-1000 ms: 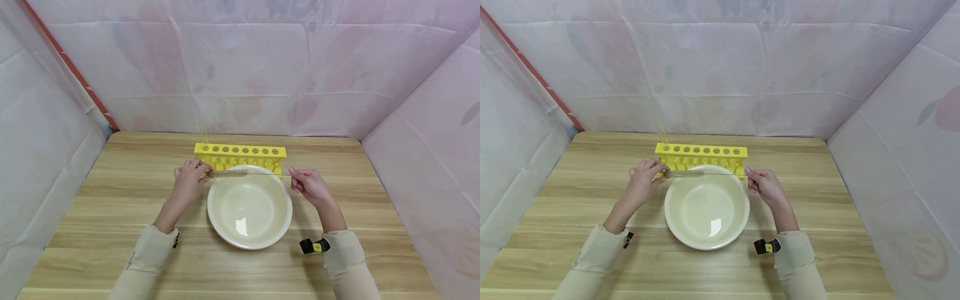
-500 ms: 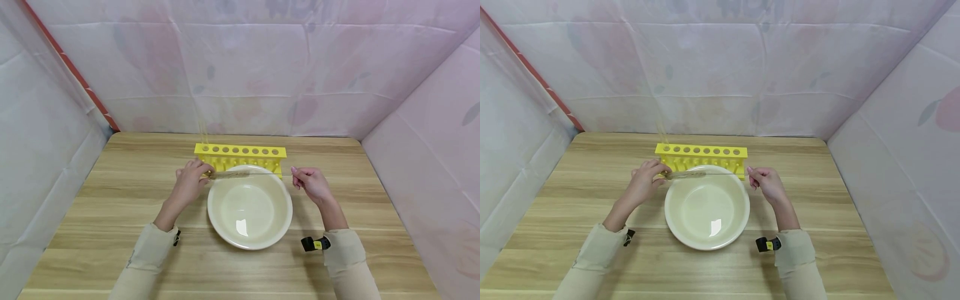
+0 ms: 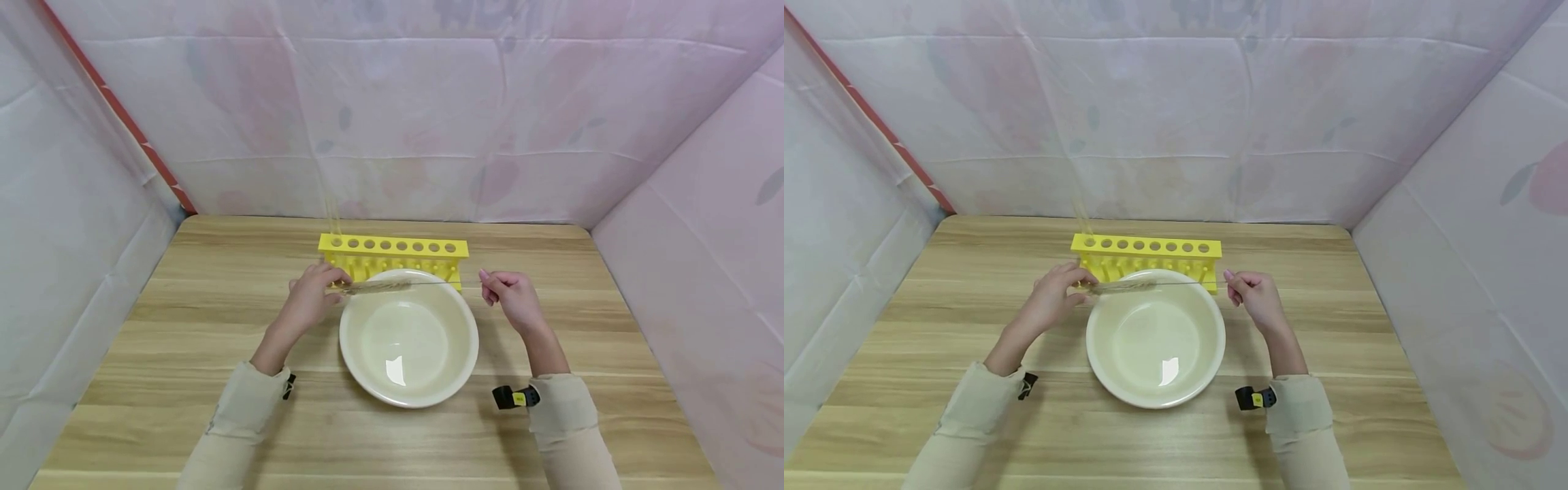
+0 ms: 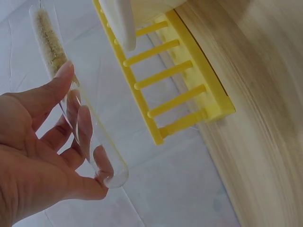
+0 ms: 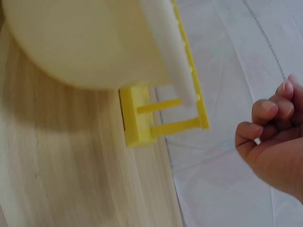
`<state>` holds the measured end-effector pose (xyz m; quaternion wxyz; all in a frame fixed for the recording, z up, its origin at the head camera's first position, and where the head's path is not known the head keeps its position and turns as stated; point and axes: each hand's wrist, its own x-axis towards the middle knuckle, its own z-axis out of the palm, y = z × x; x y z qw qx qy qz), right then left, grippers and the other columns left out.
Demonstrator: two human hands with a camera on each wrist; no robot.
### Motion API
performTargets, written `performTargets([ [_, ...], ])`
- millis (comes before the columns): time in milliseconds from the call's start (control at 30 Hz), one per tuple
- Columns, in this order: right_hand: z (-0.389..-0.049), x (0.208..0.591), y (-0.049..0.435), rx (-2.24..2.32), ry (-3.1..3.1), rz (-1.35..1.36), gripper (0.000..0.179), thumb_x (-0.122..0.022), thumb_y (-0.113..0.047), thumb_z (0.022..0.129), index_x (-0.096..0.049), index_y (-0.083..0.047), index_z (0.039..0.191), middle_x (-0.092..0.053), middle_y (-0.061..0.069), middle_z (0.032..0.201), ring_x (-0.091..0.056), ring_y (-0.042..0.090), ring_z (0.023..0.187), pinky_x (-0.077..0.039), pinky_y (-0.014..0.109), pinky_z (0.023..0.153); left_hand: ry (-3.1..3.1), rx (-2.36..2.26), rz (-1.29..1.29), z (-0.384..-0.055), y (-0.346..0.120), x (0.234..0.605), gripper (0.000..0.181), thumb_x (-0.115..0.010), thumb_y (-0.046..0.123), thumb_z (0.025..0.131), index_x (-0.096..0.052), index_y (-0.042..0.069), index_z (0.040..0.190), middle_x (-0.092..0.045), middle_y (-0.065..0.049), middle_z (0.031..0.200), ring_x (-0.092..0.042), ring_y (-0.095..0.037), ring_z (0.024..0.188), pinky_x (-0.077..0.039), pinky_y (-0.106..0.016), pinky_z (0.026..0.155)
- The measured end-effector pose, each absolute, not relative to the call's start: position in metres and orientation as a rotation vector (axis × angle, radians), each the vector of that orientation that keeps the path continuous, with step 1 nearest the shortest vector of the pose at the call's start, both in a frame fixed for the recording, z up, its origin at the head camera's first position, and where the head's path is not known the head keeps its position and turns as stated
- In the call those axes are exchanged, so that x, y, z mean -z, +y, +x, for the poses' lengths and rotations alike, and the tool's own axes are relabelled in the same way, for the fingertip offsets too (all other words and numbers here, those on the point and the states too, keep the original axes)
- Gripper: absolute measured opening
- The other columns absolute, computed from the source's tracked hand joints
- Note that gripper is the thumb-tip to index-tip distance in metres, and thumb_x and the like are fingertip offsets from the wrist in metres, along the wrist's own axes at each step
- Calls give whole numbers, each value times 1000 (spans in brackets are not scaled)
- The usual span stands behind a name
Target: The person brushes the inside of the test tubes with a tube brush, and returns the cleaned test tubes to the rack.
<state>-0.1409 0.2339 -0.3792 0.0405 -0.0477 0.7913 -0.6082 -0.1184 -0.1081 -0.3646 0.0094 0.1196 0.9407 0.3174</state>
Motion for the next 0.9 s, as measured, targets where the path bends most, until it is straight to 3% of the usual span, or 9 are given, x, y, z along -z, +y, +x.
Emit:
performTargets([
  [233, -142, 369, 230, 2168, 1900, 61, 46, -47, -1, 93, -44, -4, 47, -35, 0, 47, -31, 12, 43, -29, 21, 47, 3037, -930, 388, -117, -104, 364, 24, -71, 4, 76, -66, 15, 97, -59, -3, 96, -50, -26, 96, -34, -48, 75],
  [533, -144, 362, 231, 2218, 1597, 219, 48, -44, -3, 95, -39, -8, 47, -37, -1, 48, -28, 9, 38, -26, 20, 43, 3099, -866, 405, -114, -101, 361, 23, -72, 5, 76, -66, 16, 96, -59, -2, 92, -52, -26, 93, -37, -47, 70],
  [900, -143, 368, 234, 2110, 2008, -16, 45, -47, -5, 94, -47, -2, 50, -38, 1, 49, -37, 13, 46, -34, 21, 49, 3018, -920, 370, -115, -107, 361, 21, -70, 4, 77, -66, 14, 95, -61, -3, 98, -52, -26, 98, -38, -51, 76],
])
